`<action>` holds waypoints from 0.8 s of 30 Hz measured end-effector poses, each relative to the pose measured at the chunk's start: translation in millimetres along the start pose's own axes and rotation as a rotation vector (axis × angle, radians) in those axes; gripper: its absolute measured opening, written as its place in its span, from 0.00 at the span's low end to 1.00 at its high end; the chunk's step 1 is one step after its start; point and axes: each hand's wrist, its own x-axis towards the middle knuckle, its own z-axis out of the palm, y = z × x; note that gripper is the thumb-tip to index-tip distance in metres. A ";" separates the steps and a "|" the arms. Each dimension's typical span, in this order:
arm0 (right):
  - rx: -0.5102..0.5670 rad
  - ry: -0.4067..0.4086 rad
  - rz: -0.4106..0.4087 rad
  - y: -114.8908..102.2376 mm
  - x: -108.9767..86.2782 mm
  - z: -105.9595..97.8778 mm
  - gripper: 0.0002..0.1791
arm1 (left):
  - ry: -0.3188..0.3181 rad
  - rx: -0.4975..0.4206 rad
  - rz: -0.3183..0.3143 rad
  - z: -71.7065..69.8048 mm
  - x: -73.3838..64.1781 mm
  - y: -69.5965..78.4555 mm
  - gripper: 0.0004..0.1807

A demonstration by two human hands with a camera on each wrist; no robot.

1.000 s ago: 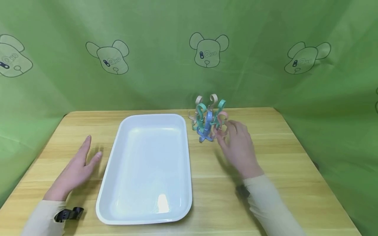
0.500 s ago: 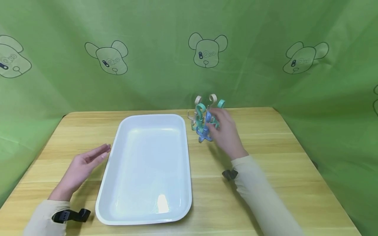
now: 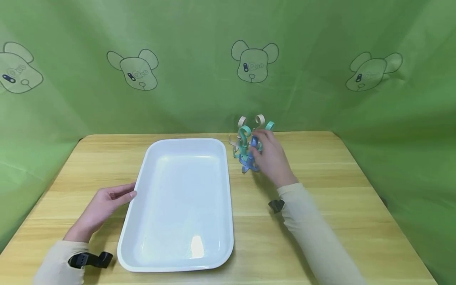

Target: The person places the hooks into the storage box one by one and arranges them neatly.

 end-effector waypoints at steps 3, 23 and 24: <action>-0.014 -0.020 0.010 1.0 1.6 -1.4 0.25 | -0.003 0.003 -0.002 0.3 1.4 0.9 0.29; 0.072 -0.014 -0.137 10.7 -0.6 -3.0 0.20 | -0.033 -0.011 -0.050 -0.2 1.1 -2.2 0.29; 0.088 -0.014 -0.141 10.5 -1.0 -2.8 0.20 | -0.035 -0.010 -0.052 -0.6 1.3 -3.0 0.29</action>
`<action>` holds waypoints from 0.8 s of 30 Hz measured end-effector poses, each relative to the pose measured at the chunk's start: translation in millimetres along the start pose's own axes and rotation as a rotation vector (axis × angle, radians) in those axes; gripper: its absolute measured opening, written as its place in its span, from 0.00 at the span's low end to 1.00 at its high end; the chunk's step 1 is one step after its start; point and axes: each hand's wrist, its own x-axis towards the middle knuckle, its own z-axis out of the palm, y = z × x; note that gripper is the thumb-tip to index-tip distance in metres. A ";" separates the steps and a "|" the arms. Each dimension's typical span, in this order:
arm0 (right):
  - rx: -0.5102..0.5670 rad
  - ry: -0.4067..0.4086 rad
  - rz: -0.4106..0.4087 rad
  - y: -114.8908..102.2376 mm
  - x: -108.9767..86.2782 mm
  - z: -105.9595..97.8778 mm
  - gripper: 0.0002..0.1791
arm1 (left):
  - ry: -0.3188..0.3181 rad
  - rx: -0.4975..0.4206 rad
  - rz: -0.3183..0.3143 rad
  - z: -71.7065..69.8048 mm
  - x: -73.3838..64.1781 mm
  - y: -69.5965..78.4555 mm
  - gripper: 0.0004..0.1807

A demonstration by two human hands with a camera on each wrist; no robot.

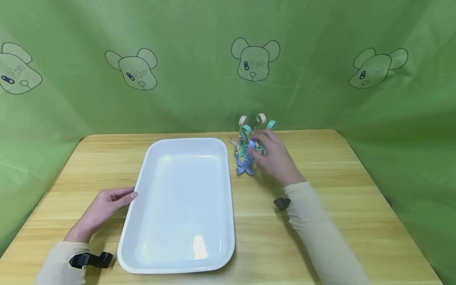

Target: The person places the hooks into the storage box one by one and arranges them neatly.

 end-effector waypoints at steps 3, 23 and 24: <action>0.043 0.000 -0.008 -1.6 -0.9 -0.6 0.20 | -0.002 0.005 -0.009 -0.6 -0.1 -0.8 0.30; 0.073 0.068 -0.161 -23.0 9.3 -25.6 0.20 | -0.016 0.057 -0.034 -3.5 0.7 -0.5 0.33; 0.070 0.068 -0.166 -24.0 10.7 -27.0 0.20 | -0.015 0.056 -0.036 -3.8 0.6 -0.5 0.33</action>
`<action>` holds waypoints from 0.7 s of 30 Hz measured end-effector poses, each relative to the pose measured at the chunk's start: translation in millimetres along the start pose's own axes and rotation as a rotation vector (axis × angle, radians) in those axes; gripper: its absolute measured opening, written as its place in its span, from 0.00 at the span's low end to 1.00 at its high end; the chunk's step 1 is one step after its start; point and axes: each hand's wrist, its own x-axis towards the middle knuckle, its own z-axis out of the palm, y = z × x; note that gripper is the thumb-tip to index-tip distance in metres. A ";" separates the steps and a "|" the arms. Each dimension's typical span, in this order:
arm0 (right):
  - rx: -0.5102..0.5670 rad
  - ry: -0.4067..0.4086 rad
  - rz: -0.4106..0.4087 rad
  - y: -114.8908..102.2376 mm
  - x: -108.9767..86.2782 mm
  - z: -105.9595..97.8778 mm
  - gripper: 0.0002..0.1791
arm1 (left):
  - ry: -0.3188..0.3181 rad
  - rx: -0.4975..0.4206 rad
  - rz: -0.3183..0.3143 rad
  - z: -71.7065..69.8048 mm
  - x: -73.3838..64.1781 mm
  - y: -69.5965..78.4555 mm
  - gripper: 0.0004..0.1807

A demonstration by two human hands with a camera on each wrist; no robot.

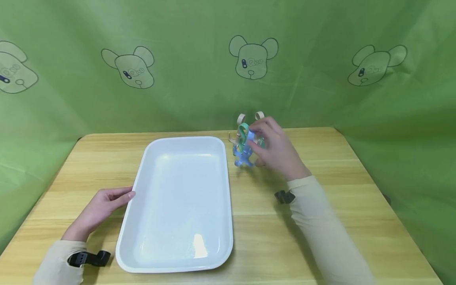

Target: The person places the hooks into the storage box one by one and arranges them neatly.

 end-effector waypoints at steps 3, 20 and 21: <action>0.001 -0.010 -0.015 -3.9 5.4 -4.0 0.19 | -0.003 -0.004 -0.001 -0.4 -0.5 0.1 0.33; 0.053 -0.143 -0.075 -33.7 41.4 2.9 0.18 | 0.000 -0.020 0.047 2.6 -2.4 4.1 0.28; 0.051 -0.147 -0.081 -34.6 42.9 4.3 0.18 | 0.001 -0.022 0.050 3.1 -2.3 4.0 0.28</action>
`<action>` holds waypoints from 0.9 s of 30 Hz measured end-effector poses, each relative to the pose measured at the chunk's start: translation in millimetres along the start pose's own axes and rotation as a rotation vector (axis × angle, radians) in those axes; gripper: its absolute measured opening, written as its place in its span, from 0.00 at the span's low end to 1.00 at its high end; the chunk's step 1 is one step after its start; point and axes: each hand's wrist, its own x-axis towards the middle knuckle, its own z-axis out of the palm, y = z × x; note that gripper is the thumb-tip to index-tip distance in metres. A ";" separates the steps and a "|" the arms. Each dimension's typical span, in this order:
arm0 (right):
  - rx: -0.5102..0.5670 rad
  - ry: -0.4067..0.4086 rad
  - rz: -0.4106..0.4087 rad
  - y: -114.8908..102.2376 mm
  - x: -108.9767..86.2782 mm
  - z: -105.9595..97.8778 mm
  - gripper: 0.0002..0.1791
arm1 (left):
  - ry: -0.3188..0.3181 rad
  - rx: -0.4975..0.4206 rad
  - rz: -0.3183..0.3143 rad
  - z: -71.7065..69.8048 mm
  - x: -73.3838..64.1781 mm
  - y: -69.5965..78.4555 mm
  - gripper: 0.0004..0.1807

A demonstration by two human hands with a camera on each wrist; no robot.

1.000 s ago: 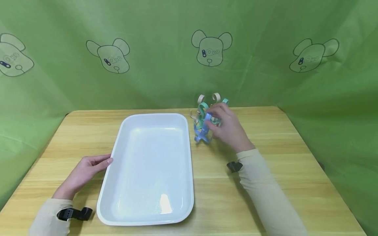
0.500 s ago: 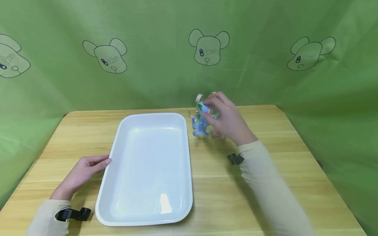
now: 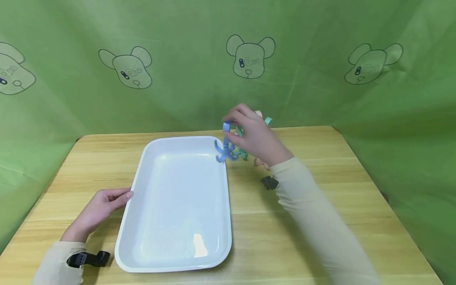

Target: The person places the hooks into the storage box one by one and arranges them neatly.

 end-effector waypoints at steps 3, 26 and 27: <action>0.014 -0.008 -0.019 -1.7 6.9 4.6 0.17 | 0.004 -0.012 0.002 0.7 0.1 -0.4 0.27; 0.085 -0.148 -0.141 -15.0 42.9 61.2 0.14 | -0.003 -0.066 0.002 1.5 1.4 -4.5 0.27; 0.080 -0.156 -0.140 -15.2 44.0 63.4 0.13 | -0.004 -0.068 0.004 1.5 1.5 -4.5 0.26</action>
